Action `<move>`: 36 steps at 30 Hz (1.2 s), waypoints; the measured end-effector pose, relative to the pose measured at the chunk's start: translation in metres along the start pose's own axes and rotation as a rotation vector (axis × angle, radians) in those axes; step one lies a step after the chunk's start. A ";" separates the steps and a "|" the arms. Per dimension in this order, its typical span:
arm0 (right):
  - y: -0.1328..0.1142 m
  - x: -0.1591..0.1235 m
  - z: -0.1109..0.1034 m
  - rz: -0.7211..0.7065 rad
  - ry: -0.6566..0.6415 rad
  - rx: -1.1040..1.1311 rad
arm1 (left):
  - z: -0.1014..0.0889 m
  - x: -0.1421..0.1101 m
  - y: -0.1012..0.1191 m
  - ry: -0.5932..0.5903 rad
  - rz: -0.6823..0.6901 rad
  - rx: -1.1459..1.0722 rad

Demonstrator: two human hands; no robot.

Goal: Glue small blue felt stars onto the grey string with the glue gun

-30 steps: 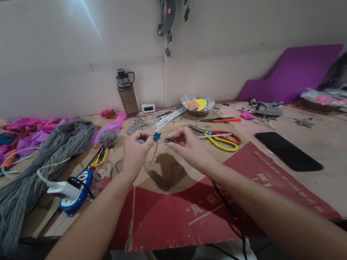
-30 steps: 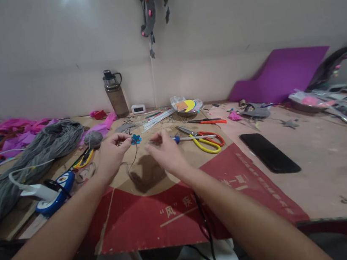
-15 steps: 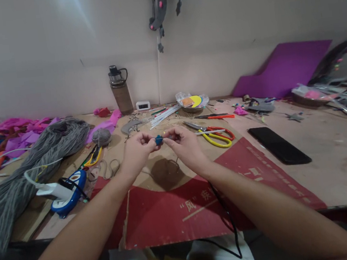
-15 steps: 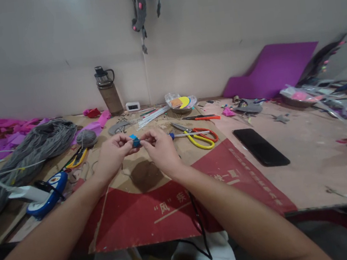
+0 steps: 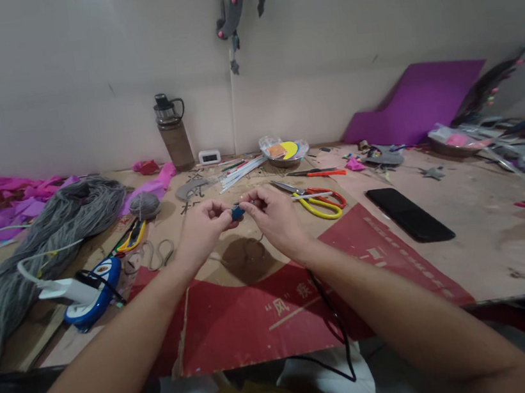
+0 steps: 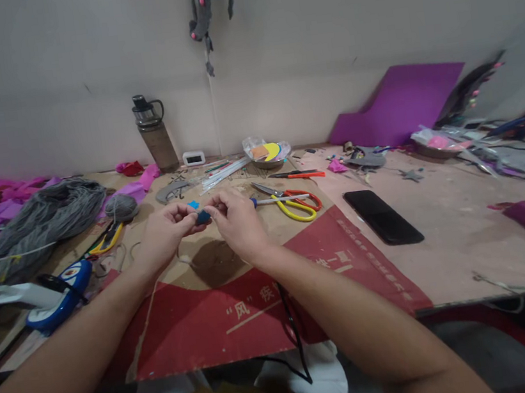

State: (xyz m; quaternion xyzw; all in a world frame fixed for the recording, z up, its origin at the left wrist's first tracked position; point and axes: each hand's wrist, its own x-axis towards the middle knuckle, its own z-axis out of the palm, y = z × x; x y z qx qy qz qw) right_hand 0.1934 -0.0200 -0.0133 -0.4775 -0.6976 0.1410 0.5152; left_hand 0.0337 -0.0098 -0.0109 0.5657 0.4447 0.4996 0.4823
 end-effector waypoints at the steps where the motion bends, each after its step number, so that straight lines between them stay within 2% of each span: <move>1: 0.001 0.000 0.000 -0.003 -0.001 -0.002 | 0.000 0.000 0.000 -0.004 -0.003 0.001; 10: -0.002 0.000 -0.004 -0.014 -0.050 -0.020 | 0.003 -0.002 0.007 -0.018 -0.012 0.015; 16: -0.005 0.001 -0.005 -0.004 -0.086 -0.034 | 0.000 -0.002 0.002 -0.048 0.010 0.080; 21: -0.001 0.002 -0.003 0.073 -0.104 -0.020 | -0.001 -0.001 0.002 -0.072 0.016 0.075; 29: 0.006 0.002 -0.002 0.211 -0.134 0.156 | -0.007 0.005 0.001 -0.206 -0.018 0.097; 32: 0.005 0.001 -0.002 0.219 -0.136 0.172 | -0.009 0.006 0.000 -0.239 -0.038 0.055; 36: 0.004 -0.002 0.000 0.191 -0.144 0.144 | -0.009 0.004 0.000 -0.231 -0.024 0.133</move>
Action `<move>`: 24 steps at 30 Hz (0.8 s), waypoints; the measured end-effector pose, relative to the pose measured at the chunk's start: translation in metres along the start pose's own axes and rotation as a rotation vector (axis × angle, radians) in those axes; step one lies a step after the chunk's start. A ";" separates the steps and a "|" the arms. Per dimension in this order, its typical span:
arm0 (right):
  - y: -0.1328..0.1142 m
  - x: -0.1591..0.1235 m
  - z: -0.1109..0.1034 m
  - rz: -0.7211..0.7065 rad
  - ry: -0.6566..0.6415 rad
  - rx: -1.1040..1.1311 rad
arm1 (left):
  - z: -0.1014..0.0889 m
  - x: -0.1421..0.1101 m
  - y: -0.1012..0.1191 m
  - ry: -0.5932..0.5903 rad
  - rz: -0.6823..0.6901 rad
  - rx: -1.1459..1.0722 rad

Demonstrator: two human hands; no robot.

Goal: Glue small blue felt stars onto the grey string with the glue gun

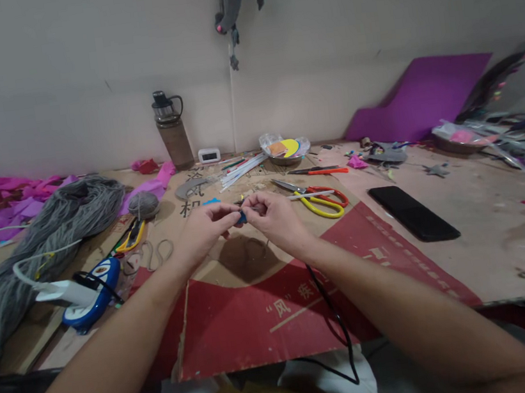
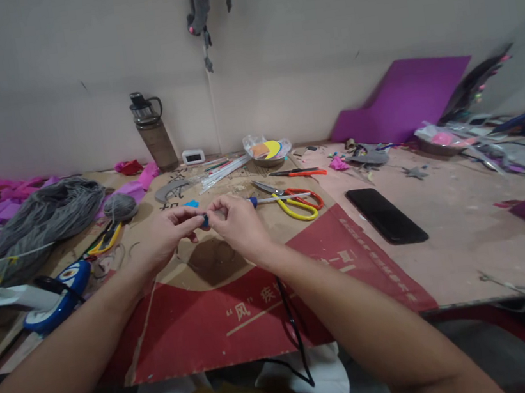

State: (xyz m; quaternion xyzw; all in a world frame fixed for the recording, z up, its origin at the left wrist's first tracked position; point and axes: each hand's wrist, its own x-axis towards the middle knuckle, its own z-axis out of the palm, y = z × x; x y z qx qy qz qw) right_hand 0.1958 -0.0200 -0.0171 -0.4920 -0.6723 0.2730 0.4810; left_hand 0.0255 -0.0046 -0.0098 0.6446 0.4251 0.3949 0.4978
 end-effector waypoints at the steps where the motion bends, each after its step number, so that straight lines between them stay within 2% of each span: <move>1: 0.000 -0.001 0.001 -0.009 -0.001 -0.015 | 0.000 0.000 0.000 0.006 0.002 0.017; 9: -0.005 -0.003 0.002 -0.049 -0.003 -0.066 | 0.002 -0.003 0.006 0.035 0.002 0.030; 15: -0.007 -0.003 0.000 -0.029 0.016 -0.043 | -0.004 -0.002 0.006 -0.038 -0.038 -0.019; 21: -0.003 -0.004 0.001 -0.047 -0.006 -0.070 | -0.002 -0.001 0.003 0.021 -0.011 0.040; 24: -0.002 -0.004 0.002 -0.037 -0.018 -0.046 | -0.001 -0.002 0.004 0.002 -0.021 0.002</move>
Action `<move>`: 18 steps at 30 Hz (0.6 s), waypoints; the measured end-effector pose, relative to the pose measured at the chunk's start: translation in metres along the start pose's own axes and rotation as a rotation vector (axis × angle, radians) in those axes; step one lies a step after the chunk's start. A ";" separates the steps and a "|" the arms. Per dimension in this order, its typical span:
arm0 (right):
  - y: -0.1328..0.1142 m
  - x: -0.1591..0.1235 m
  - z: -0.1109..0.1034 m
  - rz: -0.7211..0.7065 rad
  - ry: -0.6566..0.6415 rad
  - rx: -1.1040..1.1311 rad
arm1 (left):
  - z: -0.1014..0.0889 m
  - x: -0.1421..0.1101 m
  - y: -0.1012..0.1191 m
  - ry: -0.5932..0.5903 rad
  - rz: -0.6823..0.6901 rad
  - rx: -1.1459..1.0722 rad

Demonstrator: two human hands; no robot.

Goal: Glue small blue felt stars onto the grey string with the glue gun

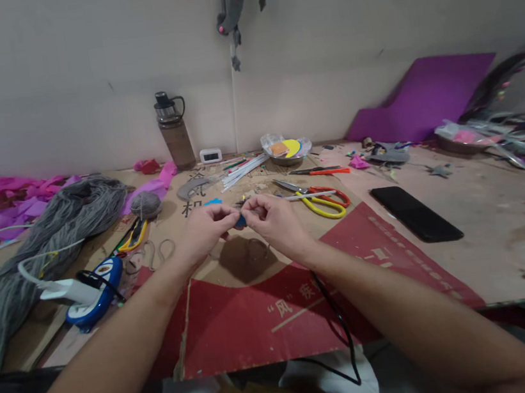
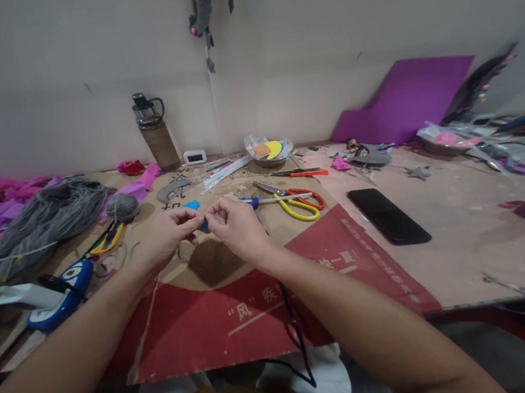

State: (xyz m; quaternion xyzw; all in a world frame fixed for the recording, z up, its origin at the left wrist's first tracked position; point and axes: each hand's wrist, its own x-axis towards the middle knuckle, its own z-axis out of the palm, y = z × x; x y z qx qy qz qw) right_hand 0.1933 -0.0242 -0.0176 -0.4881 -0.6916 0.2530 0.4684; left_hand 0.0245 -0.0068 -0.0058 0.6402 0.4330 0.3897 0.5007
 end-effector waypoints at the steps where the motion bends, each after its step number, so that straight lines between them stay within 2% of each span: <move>1: 0.000 0.000 0.000 0.007 0.002 0.008 | 0.000 0.000 0.001 -0.018 -0.015 -0.033; 5: 0.003 0.001 0.001 0.025 0.011 0.054 | -0.003 -0.001 0.003 -0.076 -0.109 -0.240; 8: 0.008 0.002 0.002 0.024 0.000 0.077 | -0.004 0.000 0.004 -0.074 -0.145 -0.279; 14: 0.005 0.000 0.001 -0.019 0.016 -0.044 | -0.006 0.003 -0.001 0.005 -0.017 0.043; 18: 0.000 -0.002 0.001 -0.074 0.010 -0.128 | -0.006 0.004 -0.003 0.028 0.032 0.149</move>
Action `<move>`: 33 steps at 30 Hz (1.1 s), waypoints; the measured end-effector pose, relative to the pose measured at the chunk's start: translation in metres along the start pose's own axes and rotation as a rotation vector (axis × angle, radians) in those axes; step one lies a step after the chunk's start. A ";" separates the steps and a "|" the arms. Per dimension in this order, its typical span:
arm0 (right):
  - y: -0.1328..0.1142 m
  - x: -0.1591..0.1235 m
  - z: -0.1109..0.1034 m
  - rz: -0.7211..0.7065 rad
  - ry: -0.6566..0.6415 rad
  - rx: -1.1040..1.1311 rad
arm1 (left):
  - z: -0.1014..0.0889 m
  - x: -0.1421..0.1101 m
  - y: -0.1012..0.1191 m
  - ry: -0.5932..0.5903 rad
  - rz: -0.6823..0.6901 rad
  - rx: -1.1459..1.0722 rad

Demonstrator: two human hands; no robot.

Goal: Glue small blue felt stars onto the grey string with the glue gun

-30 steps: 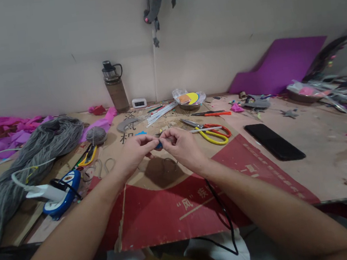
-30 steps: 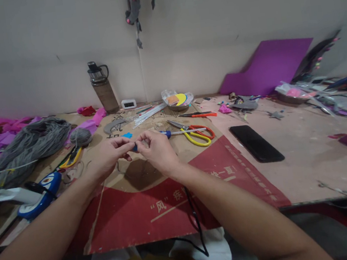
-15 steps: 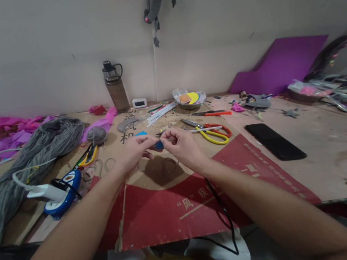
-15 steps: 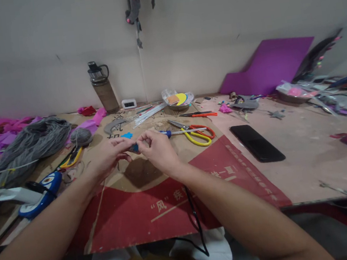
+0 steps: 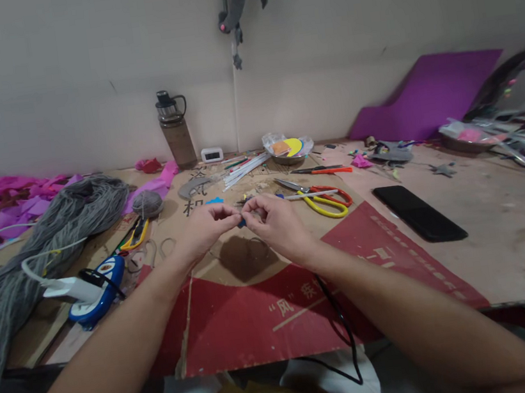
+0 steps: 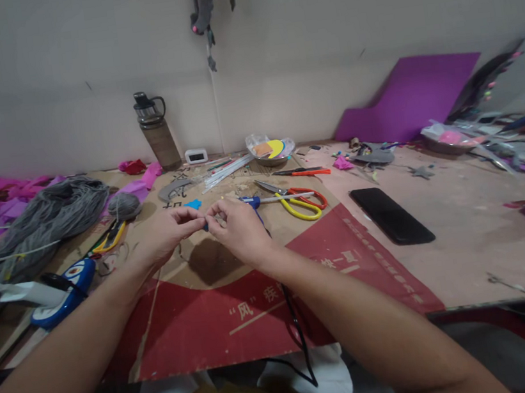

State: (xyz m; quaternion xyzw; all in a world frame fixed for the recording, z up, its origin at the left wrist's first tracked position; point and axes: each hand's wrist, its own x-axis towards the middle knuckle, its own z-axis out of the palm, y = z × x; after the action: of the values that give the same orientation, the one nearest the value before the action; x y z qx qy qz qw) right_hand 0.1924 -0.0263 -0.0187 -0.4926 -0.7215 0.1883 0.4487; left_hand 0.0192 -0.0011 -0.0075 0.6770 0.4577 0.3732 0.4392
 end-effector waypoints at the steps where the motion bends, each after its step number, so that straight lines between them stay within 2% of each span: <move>1: 0.000 0.000 0.000 -0.008 -0.001 -0.007 | 0.000 0.000 0.000 0.006 0.000 0.015; 4: 0.000 0.000 0.000 -0.008 -0.016 0.011 | 0.001 -0.002 0.004 0.025 -0.007 0.035; 10: 0.005 0.002 -0.003 0.004 -0.045 0.187 | 0.004 -0.003 0.006 0.064 -0.048 -0.014; 14: 0.008 0.002 -0.004 -0.070 -0.032 0.105 | 0.004 -0.004 0.005 0.041 -0.030 -0.089; 18: 0.008 0.002 -0.005 -0.095 -0.030 0.045 | 0.006 -0.004 0.002 0.010 0.003 -0.050; 29: 0.008 0.003 -0.003 -0.081 -0.015 -0.010 | 0.009 -0.004 0.006 -0.010 -0.031 -0.148; 33: 0.007 0.003 -0.002 -0.090 -0.008 -0.026 | 0.008 -0.003 0.003 -0.003 0.002 -0.069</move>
State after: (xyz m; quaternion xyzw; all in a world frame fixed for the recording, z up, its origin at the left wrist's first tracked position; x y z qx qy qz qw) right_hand 0.1978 -0.0211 -0.0210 -0.4646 -0.7471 0.1608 0.4473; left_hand 0.0263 -0.0060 -0.0071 0.6624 0.4433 0.3884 0.4625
